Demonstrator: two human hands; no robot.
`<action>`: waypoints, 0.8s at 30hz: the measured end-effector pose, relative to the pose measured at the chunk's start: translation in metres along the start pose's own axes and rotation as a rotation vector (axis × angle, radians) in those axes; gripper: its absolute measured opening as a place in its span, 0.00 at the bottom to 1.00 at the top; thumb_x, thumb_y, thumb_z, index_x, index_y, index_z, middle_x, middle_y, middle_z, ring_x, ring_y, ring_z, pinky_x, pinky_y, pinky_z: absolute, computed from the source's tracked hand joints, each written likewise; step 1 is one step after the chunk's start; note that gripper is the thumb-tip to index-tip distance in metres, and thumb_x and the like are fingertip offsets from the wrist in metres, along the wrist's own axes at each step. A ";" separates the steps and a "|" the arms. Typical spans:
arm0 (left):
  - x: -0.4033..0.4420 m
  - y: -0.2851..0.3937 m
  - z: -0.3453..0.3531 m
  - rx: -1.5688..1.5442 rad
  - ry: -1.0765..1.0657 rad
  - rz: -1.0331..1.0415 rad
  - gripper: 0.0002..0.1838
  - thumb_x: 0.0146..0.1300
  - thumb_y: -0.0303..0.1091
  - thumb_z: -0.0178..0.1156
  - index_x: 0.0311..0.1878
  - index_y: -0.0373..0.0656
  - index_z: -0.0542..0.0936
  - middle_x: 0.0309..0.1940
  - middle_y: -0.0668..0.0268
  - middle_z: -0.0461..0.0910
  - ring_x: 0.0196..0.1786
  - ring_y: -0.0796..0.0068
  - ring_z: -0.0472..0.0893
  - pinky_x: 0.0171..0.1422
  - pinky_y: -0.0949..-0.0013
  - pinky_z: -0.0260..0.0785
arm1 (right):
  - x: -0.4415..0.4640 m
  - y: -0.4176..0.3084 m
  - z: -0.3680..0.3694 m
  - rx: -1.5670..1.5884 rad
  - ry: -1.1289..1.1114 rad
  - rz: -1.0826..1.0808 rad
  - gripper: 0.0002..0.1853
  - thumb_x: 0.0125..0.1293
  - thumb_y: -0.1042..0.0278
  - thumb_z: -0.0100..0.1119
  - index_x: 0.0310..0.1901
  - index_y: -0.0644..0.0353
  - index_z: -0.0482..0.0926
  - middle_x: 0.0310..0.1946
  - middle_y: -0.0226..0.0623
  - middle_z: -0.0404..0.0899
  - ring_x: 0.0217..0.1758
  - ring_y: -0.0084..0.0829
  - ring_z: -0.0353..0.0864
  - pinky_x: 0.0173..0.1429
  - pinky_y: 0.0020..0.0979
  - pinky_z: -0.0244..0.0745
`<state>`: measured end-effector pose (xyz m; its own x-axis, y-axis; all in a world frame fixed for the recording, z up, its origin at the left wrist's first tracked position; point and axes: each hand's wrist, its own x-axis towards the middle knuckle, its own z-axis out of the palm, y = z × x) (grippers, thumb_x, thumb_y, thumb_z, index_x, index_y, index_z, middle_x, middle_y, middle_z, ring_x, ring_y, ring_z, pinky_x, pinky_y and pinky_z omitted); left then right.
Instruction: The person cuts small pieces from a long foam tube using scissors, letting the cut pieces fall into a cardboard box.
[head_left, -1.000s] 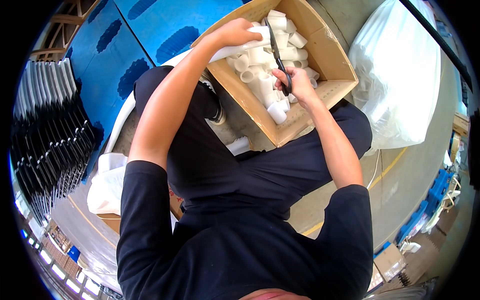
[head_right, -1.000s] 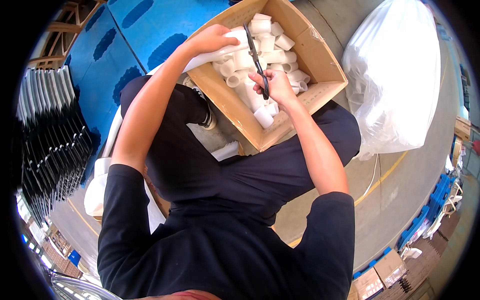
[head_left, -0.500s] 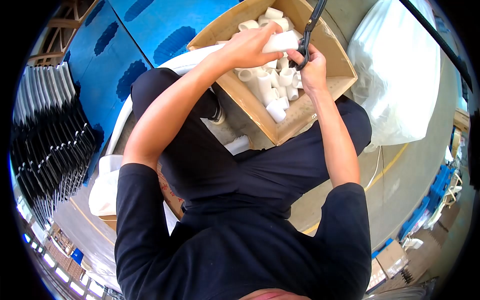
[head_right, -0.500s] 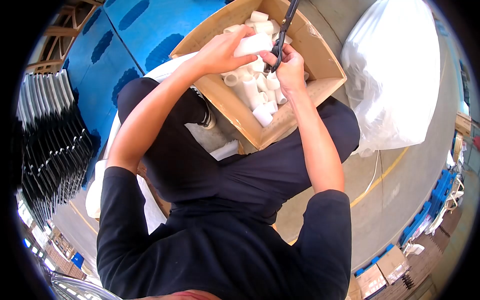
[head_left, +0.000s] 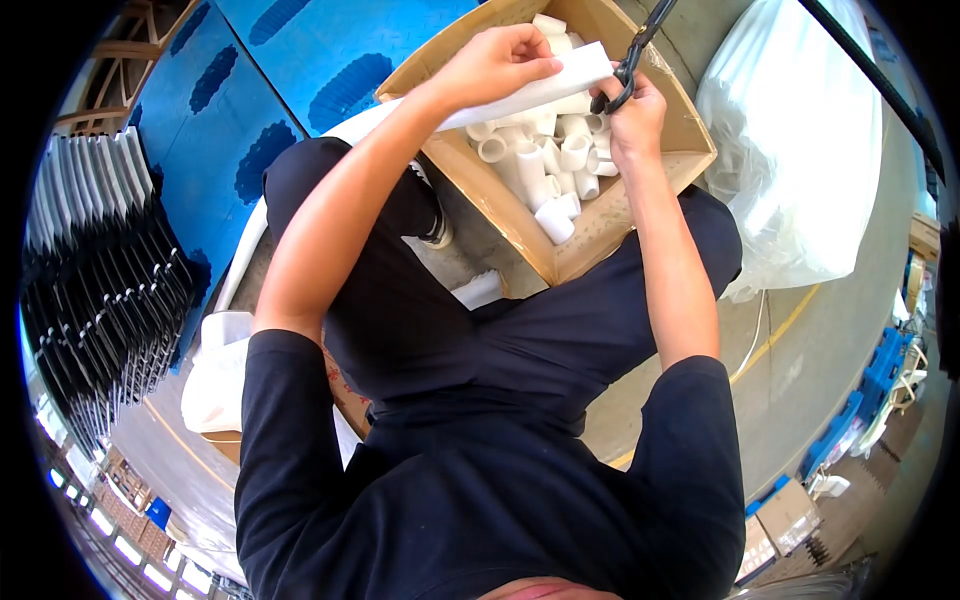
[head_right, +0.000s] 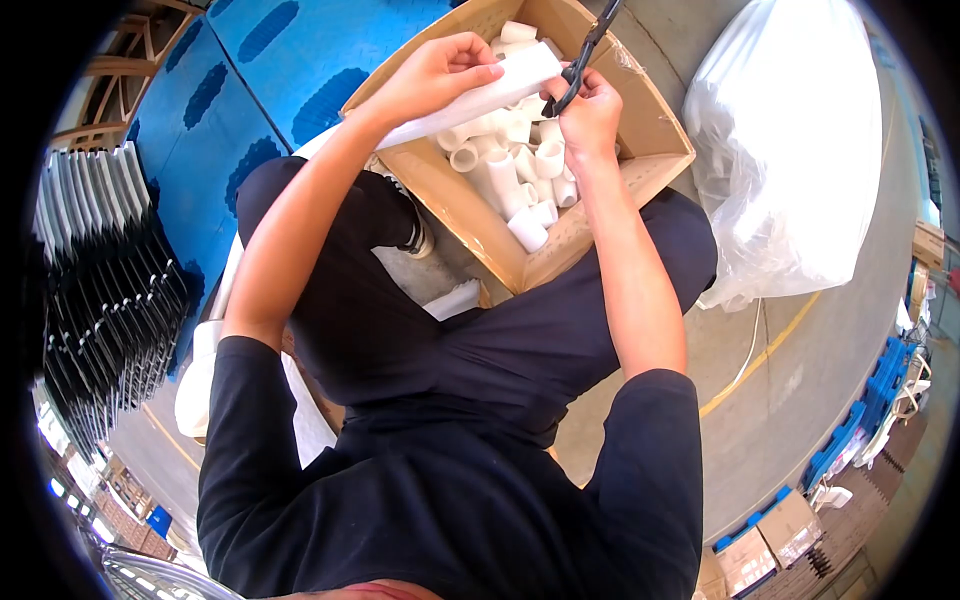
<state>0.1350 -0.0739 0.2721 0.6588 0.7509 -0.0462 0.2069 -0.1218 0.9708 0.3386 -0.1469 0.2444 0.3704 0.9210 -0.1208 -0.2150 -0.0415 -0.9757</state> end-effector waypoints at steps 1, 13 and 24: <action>-0.001 0.001 -0.004 -0.034 -0.017 -0.026 0.20 0.65 0.46 0.64 0.49 0.37 0.77 0.41 0.70 0.83 0.45 0.78 0.81 0.52 0.69 0.72 | 0.001 -0.001 0.000 0.017 -0.011 -0.011 0.16 0.55 0.77 0.68 0.45 0.71 0.77 0.30 0.36 0.81 0.30 0.25 0.81 0.36 0.23 0.75; -0.003 0.012 -0.022 0.247 -0.360 -0.222 0.29 0.62 0.58 0.62 0.52 0.40 0.82 0.37 0.66 0.82 0.40 0.78 0.78 0.48 0.71 0.68 | -0.001 -0.013 -0.004 0.015 -0.057 -0.070 0.14 0.57 0.78 0.69 0.44 0.70 0.77 0.29 0.33 0.80 0.28 0.24 0.80 0.34 0.23 0.75; 0.001 0.011 -0.037 0.389 -0.256 -0.146 0.29 0.58 0.54 0.65 0.50 0.36 0.82 0.37 0.60 0.83 0.40 0.73 0.80 0.47 0.69 0.71 | -0.006 -0.019 -0.004 -0.023 -0.072 -0.057 0.15 0.58 0.75 0.70 0.44 0.69 0.76 0.34 0.37 0.83 0.31 0.25 0.81 0.38 0.24 0.76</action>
<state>0.1112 -0.0499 0.2915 0.7495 0.6001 -0.2796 0.5334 -0.2972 0.7919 0.3437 -0.1528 0.2627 0.3157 0.9474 -0.0525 -0.1742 0.0035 -0.9847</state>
